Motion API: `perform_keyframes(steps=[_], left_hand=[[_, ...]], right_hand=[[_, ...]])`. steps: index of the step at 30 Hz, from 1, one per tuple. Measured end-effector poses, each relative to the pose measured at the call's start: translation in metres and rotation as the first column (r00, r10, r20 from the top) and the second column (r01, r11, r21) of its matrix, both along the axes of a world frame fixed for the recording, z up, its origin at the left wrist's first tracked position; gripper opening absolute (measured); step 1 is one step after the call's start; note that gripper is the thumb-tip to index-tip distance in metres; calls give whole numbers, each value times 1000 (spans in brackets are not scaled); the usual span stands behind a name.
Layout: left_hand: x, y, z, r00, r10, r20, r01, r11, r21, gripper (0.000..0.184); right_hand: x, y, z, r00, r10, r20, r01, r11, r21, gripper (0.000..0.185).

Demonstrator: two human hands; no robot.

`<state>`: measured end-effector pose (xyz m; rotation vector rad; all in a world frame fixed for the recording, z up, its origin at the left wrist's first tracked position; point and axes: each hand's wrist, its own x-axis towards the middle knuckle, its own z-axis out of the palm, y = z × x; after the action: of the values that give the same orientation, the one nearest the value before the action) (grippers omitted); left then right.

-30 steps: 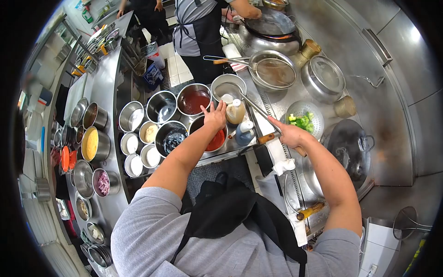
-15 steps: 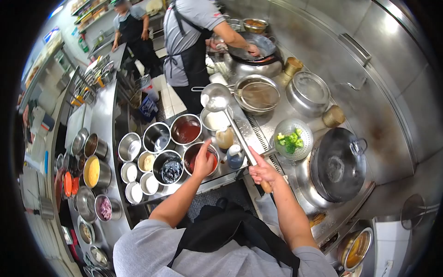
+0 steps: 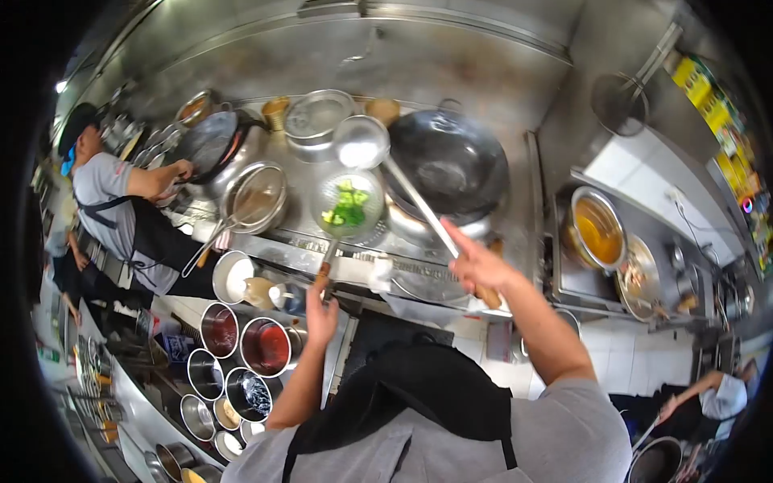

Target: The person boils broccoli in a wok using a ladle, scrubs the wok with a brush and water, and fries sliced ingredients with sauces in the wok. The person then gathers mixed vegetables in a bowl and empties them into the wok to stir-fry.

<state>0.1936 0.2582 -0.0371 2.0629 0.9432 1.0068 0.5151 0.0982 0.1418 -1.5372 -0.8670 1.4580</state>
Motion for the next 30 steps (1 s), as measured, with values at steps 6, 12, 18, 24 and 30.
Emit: perform_keyframes(steps=[6, 12, 18, 24, 30], left_hand=[[37, 76, -36, 858, 150, -491, -193, 981, -38, 64], [36, 82, -76, 687, 1, -727, -216, 955, -203, 61], [49, 61, -83, 993, -33, -112, -87, 428, -900, 64], [66, 49, -59, 909, 107, 402, 405, -9, -914, 25], [91, 62, -58, 917, 256, 306, 335, -78, -939, 10]], right_hand=[[66, -1, -46, 383, 355, 853, 94, 903, -419, 86], [115, -3, -111, 445, 51, 894, 273, 943, -189, 86], [113, -24, -98, 470, 177, 865, 74, 968, -239, 84], [126, 6, -124, 436, 62, 898, 220, 960, -173, 83], [108, -6, -84, 332, 295, 896, 118, 929, -350, 82]])
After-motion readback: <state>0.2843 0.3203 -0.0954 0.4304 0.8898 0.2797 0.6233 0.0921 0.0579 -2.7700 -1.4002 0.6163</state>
